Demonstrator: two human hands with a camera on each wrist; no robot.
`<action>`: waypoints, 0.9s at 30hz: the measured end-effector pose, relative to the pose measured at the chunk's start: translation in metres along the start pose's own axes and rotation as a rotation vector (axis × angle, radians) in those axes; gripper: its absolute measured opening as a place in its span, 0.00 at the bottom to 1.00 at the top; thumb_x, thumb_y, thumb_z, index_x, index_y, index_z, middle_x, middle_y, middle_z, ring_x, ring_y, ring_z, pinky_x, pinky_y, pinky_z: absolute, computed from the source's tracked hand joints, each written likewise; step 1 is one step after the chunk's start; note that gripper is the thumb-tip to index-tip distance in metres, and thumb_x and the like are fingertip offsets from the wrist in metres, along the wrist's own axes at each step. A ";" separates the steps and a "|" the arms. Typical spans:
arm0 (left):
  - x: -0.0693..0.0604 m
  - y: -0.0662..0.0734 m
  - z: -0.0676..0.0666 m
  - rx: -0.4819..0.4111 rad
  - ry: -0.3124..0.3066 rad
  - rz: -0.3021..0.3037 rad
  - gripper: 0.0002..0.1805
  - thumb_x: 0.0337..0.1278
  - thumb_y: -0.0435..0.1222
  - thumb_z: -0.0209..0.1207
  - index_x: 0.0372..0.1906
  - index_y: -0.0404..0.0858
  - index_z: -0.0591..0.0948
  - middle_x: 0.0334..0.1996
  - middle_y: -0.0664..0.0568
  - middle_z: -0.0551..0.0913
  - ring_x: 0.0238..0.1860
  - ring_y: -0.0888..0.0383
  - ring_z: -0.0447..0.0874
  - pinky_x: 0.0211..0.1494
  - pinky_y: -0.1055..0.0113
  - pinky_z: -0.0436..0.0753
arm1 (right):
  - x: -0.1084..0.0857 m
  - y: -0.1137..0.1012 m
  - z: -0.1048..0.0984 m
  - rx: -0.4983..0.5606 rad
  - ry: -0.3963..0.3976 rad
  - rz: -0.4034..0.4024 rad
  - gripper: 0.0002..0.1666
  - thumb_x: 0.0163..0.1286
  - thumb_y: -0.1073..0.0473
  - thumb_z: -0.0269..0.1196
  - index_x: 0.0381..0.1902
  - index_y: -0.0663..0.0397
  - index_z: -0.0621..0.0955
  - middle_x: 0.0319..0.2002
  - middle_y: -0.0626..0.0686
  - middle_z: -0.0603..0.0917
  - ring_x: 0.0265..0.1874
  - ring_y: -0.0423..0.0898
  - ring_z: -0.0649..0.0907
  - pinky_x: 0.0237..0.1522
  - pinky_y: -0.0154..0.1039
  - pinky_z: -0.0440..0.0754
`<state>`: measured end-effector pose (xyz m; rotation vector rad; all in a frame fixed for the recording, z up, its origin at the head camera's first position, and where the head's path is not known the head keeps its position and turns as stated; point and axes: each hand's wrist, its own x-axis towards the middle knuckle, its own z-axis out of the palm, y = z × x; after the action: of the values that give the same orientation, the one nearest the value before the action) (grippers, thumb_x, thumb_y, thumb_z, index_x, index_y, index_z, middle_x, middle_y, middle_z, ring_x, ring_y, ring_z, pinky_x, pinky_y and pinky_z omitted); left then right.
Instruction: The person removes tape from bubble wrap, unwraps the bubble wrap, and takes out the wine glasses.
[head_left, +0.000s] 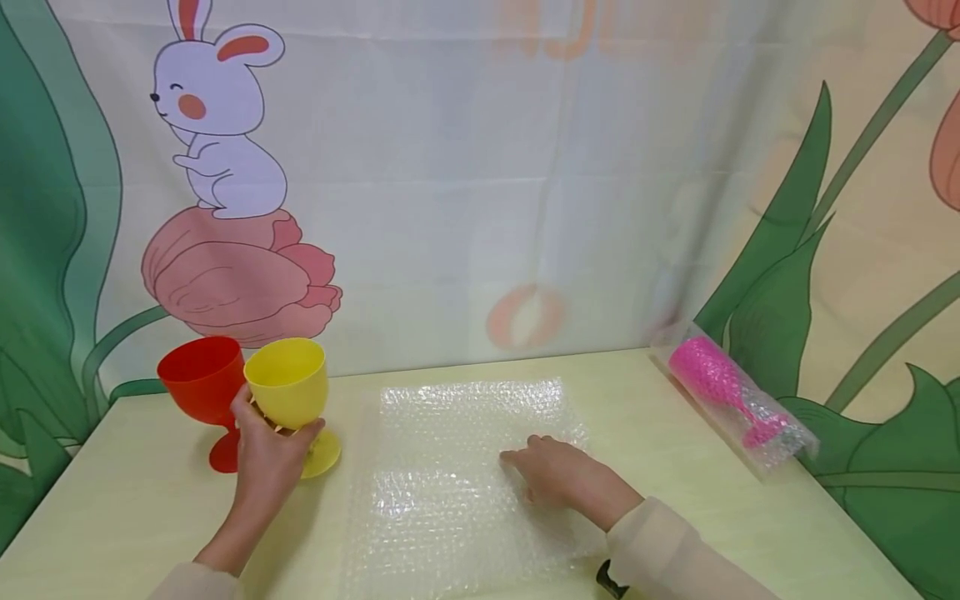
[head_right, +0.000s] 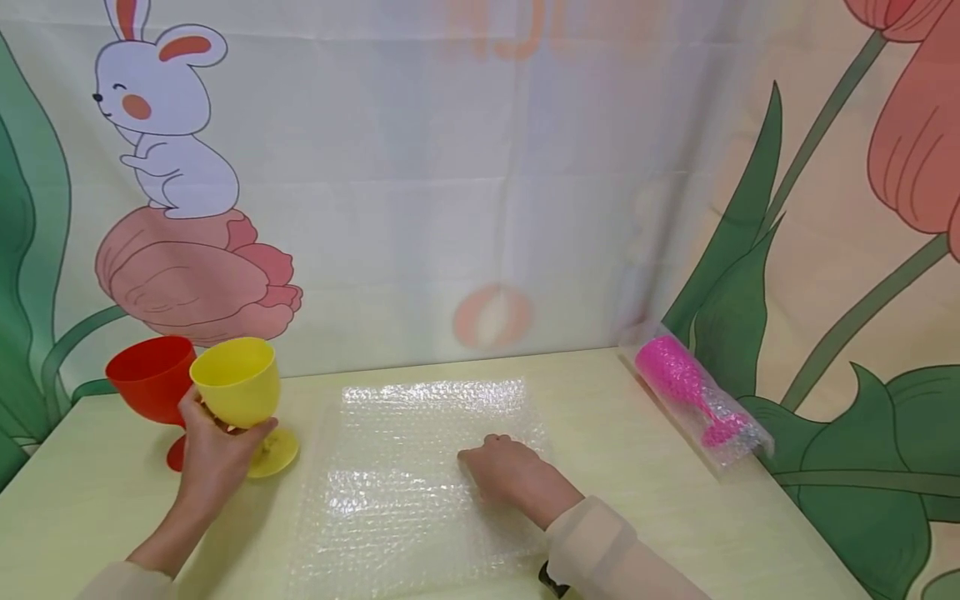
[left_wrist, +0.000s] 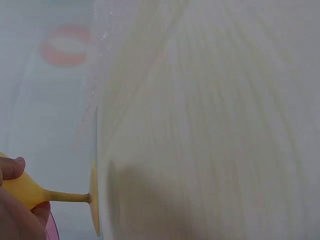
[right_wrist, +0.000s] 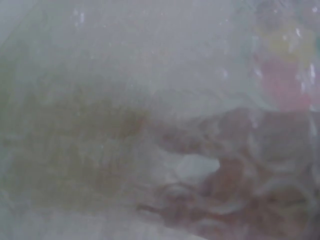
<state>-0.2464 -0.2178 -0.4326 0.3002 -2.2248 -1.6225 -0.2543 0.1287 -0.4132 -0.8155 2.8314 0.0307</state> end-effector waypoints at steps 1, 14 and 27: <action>0.001 0.000 0.002 0.003 -0.001 -0.002 0.57 0.59 0.24 0.68 0.79 0.46 0.40 0.73 0.40 0.59 0.73 0.38 0.60 0.75 0.39 0.61 | 0.000 0.000 0.000 0.003 0.000 0.000 0.28 0.63 0.65 0.72 0.62 0.51 0.81 0.42 0.58 0.82 0.42 0.55 0.81 0.47 0.51 0.82; 0.019 0.004 0.016 -0.003 0.016 0.025 0.55 0.59 0.25 0.67 0.79 0.46 0.42 0.73 0.41 0.60 0.73 0.40 0.60 0.76 0.41 0.61 | -0.002 0.005 0.001 0.019 0.012 -0.019 0.27 0.62 0.65 0.72 0.60 0.51 0.81 0.40 0.56 0.81 0.42 0.54 0.80 0.46 0.50 0.81; 0.027 -0.004 0.020 -0.010 0.060 -0.006 0.55 0.59 0.24 0.66 0.79 0.47 0.42 0.73 0.41 0.60 0.75 0.40 0.58 0.78 0.41 0.57 | 0.001 0.005 0.003 0.008 0.008 -0.010 0.30 0.62 0.63 0.74 0.63 0.51 0.81 0.42 0.57 0.84 0.43 0.54 0.82 0.47 0.51 0.82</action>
<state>-0.2796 -0.2114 -0.4369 0.3483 -2.1730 -1.6056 -0.2572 0.1330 -0.4168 -0.8297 2.8330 0.0142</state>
